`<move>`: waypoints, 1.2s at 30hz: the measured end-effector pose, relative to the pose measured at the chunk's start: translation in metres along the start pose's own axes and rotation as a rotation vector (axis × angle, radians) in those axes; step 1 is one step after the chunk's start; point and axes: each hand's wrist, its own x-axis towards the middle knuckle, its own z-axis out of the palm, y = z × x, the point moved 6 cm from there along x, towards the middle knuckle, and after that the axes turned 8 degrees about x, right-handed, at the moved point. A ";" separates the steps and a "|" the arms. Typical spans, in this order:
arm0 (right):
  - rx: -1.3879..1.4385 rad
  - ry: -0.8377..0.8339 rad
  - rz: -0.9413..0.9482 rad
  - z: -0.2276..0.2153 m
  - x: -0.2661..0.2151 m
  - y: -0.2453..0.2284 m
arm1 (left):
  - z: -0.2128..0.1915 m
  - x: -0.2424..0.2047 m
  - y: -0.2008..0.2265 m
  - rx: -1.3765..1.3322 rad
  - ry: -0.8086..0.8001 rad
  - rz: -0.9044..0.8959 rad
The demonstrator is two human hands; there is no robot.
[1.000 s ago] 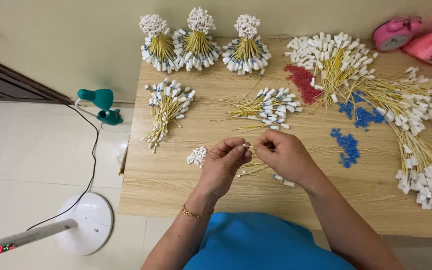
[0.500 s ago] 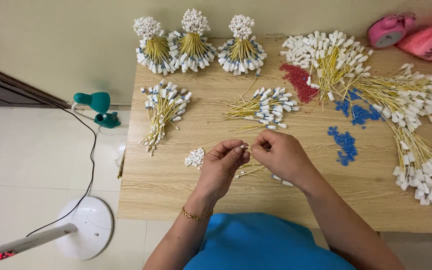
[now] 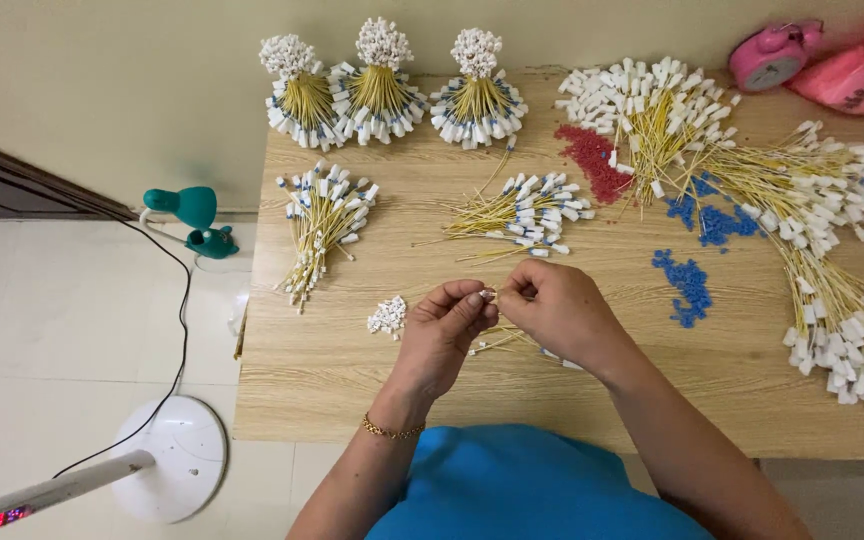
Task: Assembling small plastic components onto thin wires at a workbench.
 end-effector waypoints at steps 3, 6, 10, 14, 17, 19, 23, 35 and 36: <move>-0.068 -0.006 -0.011 0.001 0.002 0.002 | -0.004 0.000 -0.001 0.065 0.034 0.013; -0.033 -0.027 -0.034 0.002 0.001 -0.002 | -0.005 0.002 -0.001 0.121 -0.028 0.088; 0.037 -0.055 -0.038 0.006 0.005 0.009 | -0.006 0.001 -0.003 0.172 -0.002 0.096; 0.124 -0.095 -0.080 0.015 0.010 0.024 | -0.012 0.004 -0.009 0.280 0.061 0.120; 0.076 -0.082 -0.032 0.021 0.017 0.037 | -0.026 0.012 -0.026 0.291 0.081 0.099; 0.049 -0.079 -0.016 0.028 0.028 0.061 | -0.042 0.022 -0.044 0.290 0.086 0.072; -0.122 -0.086 -0.079 0.045 0.063 0.135 | -0.083 0.036 -0.074 0.515 0.161 0.012; -0.449 0.351 -0.027 -0.019 0.116 0.206 | -0.098 0.027 -0.052 1.159 0.326 0.093; -0.467 0.333 -0.017 -0.017 0.117 0.204 | -0.096 0.029 -0.052 1.129 0.303 0.058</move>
